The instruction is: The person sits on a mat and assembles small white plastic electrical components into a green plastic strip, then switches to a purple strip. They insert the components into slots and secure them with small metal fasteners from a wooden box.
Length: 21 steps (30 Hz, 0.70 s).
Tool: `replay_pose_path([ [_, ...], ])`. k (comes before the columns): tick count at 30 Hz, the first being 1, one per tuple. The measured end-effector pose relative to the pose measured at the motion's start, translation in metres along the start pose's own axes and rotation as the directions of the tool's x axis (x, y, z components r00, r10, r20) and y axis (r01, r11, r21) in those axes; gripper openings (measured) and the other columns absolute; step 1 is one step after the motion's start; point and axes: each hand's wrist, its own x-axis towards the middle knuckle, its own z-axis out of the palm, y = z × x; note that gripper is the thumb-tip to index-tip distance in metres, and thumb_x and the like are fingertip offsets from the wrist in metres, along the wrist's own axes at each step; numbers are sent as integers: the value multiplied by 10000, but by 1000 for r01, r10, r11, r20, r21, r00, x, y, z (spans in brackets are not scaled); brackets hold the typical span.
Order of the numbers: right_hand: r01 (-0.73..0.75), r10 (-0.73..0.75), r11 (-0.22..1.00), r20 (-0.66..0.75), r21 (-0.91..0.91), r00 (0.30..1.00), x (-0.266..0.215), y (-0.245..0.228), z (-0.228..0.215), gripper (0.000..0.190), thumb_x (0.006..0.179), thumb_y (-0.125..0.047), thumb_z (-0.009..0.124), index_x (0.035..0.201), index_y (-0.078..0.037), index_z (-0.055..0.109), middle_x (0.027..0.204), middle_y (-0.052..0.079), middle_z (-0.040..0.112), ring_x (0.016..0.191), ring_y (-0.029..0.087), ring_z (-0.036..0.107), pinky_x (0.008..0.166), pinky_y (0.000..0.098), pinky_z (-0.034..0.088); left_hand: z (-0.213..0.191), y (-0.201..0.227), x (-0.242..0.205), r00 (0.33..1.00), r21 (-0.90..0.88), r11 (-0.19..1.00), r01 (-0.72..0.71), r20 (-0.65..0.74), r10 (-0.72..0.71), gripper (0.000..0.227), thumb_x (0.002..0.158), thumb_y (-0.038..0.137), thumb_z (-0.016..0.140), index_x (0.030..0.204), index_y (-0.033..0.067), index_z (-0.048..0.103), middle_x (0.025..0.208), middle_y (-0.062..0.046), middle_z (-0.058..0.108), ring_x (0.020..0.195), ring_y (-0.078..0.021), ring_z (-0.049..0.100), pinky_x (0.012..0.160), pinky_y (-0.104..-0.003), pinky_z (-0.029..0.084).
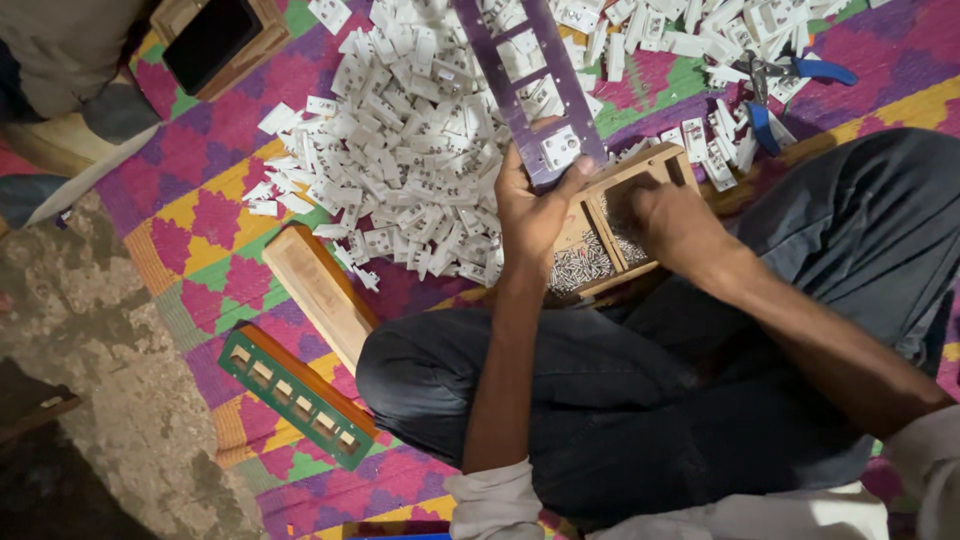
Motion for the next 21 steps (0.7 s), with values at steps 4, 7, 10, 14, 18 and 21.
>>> replay_pose_path([
  [4,43,-44,945,-3,325,999,-2,7,-29,219,868,-162,747,1042,-29,753,911,178,782,779,310,761,759,414,597,0,-2,1,1000,3,1000,-3,5,3,533,870,-92,782,1357,19,596,1178,-70,713,1044,-135,685,910,-280,580],
  [7,247,-85,869,-363,429,928,-2,6,-55,159,992,-123,722,1133,-66,771,1074,125,778,898,185,774,749,293,640,0,-2,-1,998,22,998,55,8,-56,545,866,-81,786,1367,31,602,1158,-95,725,1022,-156,702,888,-290,597],
  [10,119,156,686,-305,718,939,7,-2,-64,162,1012,-123,735,1166,-94,772,1027,78,782,847,124,751,734,271,618,4,-2,-2,995,85,992,90,39,-94,561,857,-70,781,1378,43,606,1145,-94,733,1014,-155,710,885,-281,605],
  [14,84,113,605,-190,792,975,19,-5,-60,158,954,-148,776,1095,-78,785,960,79,791,796,105,743,716,270,620,9,-2,-1,993,258,965,-42,119,12,521,866,-83,794,1348,31,631,1117,-85,749,995,-137,720,879,-265,606],
  [18,63,150,542,-170,838,974,19,0,-54,185,935,-162,800,1089,-60,786,938,75,788,785,90,721,716,249,593,11,0,-1,993,236,972,9,114,-37,534,823,-109,788,1324,12,648,1117,-92,754,980,-127,717,862,-265,604],
  [21,77,137,559,-184,825,973,18,5,-52,169,937,-165,801,1077,-71,791,929,51,786,770,72,713,703,229,583,11,4,-3,988,259,966,-3,148,-36,545,821,-110,802,1334,4,656,1108,-105,759,973,-135,718,869,-269,603],
])
